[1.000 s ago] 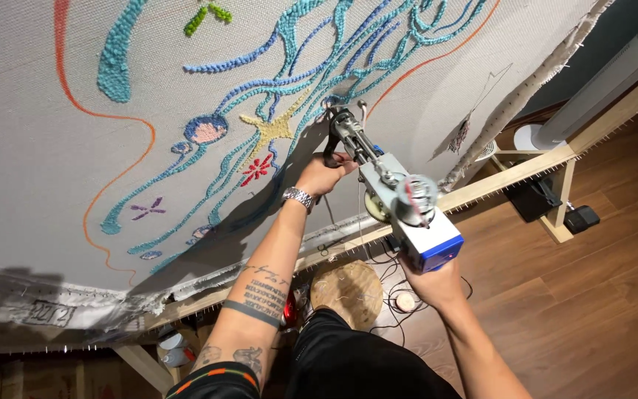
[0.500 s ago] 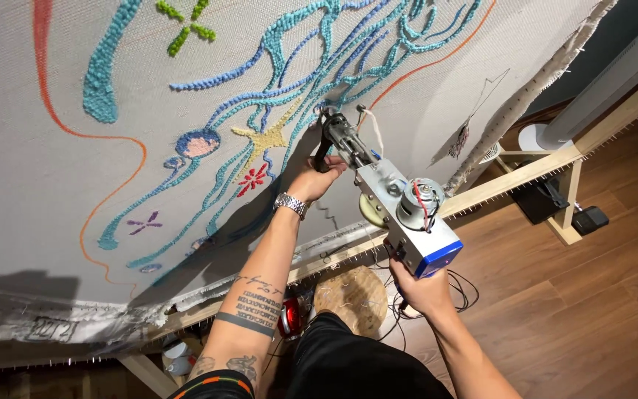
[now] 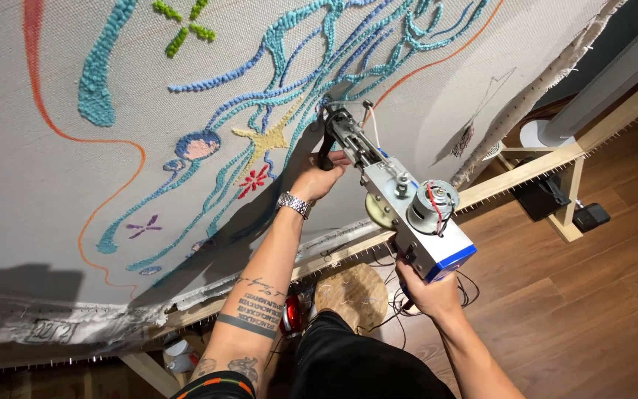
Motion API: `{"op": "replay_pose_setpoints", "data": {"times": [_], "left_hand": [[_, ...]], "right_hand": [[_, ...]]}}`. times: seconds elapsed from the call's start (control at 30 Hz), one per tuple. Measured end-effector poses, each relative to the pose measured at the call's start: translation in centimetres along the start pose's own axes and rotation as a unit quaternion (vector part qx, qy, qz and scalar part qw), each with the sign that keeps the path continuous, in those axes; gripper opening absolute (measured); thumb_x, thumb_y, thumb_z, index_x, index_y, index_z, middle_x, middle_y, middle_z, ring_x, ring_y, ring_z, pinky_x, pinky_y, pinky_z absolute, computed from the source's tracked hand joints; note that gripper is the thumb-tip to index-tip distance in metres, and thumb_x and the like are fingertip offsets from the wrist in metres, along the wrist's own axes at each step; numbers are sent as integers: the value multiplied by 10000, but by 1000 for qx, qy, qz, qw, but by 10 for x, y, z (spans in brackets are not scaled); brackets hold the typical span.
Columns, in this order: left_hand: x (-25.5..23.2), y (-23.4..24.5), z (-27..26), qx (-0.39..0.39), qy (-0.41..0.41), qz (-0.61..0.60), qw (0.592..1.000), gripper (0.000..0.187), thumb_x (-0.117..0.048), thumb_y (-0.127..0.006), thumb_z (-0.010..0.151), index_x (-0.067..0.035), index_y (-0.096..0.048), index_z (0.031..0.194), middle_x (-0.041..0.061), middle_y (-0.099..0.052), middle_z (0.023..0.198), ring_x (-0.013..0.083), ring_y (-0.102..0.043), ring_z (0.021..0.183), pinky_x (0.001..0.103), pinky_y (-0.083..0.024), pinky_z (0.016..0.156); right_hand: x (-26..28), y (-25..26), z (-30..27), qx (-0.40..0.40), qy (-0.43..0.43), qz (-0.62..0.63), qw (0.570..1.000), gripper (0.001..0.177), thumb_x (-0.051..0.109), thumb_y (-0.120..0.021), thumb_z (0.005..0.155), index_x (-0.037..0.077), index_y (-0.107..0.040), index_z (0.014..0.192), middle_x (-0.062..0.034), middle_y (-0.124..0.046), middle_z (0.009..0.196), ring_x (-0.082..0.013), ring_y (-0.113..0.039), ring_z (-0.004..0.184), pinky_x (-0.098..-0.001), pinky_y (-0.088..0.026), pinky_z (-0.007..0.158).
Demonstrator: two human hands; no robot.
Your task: Using a tufting gun to create a patterned rug on a large canvas frame.
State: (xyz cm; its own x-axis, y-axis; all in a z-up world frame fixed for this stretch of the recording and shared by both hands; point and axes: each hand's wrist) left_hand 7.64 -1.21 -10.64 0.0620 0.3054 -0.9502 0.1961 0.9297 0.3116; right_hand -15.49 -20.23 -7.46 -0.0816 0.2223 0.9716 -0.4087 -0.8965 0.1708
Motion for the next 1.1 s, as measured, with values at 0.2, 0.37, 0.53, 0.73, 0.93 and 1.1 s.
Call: {"op": "replay_pose_setpoints", "data": {"times": [0.2, 0.37, 0.53, 0.73, 0.93, 1.1], "left_hand": [[-30, -18, -41, 41, 52, -139, 988, 411, -55, -608, 705, 12, -593, 1110, 153, -661, 713, 173, -638, 491, 190, -451, 359], [-61, -46, -58, 133, 51, -227, 963, 251, -110, -669, 719, 26, -598, 918, 88, -584, 746, 227, -675, 635, 143, -429, 425], [-75, -65, -79, 162, 41, -275, 947, 303, -200, -688, 763, 35, -611, 938, 131, -638, 803, 218, -669, 619, 151, -426, 438], [-93, -72, -91, 179, 20, -240, 954, 333, -243, -689, 798, 35, -622, 969, 130, -666, 845, 163, -657, 559, 150, -419, 434], [-142, -54, -107, 200, -27, -157, 967, 303, -276, -657, 806, 3, -670, 925, 105, -666, 699, 132, -644, 556, 134, -391, 440], [-146, -55, -110, 225, 59, -105, 967, 518, -388, -545, 792, -40, -565, 1175, 41, -670, 1065, 74, -563, 540, 182, -479, 672]], "right_hand": [[9, 21, -9, 11, -31, 44, 998, 153, -3, -756, 582, -6, -636, 677, -114, -619, 603, -153, -568, 548, -288, -475, 492], [37, 61, -3, 7, -21, 59, 998, 221, -51, -771, 539, 23, -613, 674, -74, -601, 614, -122, -552, 549, -275, -463, 475], [65, 90, -4, 16, -26, 90, 996, 211, -88, -739, 536, 7, -595, 658, -94, -581, 583, -123, -556, 507, -272, -465, 444], [78, 106, -7, 82, 18, 192, 978, 107, -117, -602, 560, -62, -585, 650, -174, -533, 513, -175, -509, 366, -322, -438, 321], [77, 117, -8, 97, 16, 246, 964, 197, -91, -570, 545, -112, -579, 741, -196, -509, 539, -212, -490, 360, -371, -431, 320], [73, 124, -5, 167, -76, 256, 949, 483, 53, -475, 596, -123, -517, 1044, -121, -437, 579, -168, -378, 403, -281, -332, 360]]}}
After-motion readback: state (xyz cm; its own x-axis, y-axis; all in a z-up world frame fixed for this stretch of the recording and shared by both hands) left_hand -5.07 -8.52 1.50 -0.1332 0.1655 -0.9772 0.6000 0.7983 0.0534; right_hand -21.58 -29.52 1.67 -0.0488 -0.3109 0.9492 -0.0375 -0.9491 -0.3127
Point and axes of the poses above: each hand's wrist, its own z-axis towards the middle knuckle, its own y-axis out of the back of the hand, x = y × z
